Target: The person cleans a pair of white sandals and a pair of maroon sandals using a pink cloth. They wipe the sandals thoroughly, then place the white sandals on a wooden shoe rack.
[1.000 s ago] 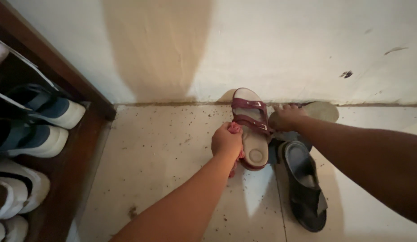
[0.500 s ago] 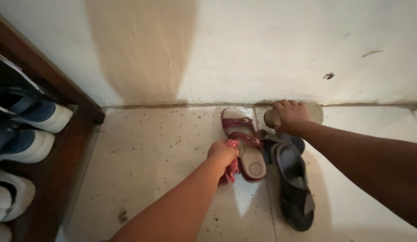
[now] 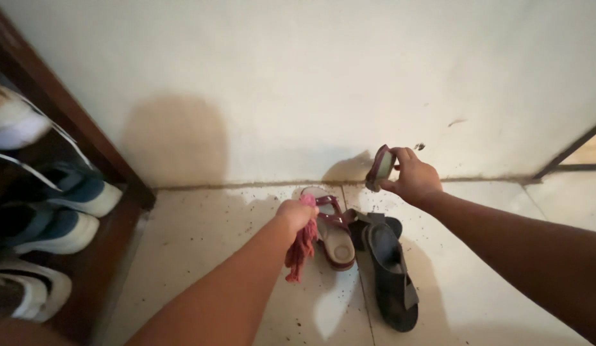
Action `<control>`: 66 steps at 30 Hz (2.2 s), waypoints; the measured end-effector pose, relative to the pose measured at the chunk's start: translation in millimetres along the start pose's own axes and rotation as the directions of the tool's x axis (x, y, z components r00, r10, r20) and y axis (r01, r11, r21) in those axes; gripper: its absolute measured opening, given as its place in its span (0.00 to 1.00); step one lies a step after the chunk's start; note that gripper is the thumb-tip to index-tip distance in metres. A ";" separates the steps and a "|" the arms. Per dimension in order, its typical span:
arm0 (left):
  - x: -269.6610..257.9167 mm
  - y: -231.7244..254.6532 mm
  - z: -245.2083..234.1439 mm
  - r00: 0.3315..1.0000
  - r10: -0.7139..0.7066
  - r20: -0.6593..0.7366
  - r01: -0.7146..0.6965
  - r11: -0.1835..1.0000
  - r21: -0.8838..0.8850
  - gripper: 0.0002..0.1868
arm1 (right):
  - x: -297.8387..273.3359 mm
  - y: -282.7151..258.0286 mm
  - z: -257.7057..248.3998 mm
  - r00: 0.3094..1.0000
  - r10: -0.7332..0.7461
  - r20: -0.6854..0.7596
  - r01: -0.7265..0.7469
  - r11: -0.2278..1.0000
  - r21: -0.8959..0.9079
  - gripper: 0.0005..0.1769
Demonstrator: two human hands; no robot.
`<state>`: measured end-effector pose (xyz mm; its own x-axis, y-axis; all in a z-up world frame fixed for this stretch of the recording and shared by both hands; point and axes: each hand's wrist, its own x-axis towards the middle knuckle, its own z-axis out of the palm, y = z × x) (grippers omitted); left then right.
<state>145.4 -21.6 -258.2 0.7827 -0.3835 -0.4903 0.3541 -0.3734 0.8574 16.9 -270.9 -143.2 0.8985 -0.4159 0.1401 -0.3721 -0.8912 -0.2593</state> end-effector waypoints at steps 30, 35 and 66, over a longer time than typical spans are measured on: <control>-187.7 168.5 -95.7 0.799 0.602 -0.004 -0.600 0.796 -0.086 0.15 | -139.4 -134.4 -155.7 0.963 -0.252 0.095 0.159 0.817 0.554 0.52; -229.3 174.0 -86.0 0.654 0.750 -0.105 -0.634 0.618 0.466 0.22 | -125.7 -117.2 -142.5 0.910 -0.214 0.355 -0.223 0.469 0.855 0.48; -269.1 187.2 -21.1 0.563 0.745 -0.358 -0.823 0.547 -0.153 0.18 | -148.2 -150.6 -96.2 0.914 -0.101 0.393 -0.372 0.183 0.910 0.34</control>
<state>11.8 29.5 37.6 0.8874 -0.1918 0.4192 -0.3716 0.2407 0.8967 -82.6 -92.4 -32.9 0.9503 -0.2187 -0.2215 -0.1900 0.1563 -0.9693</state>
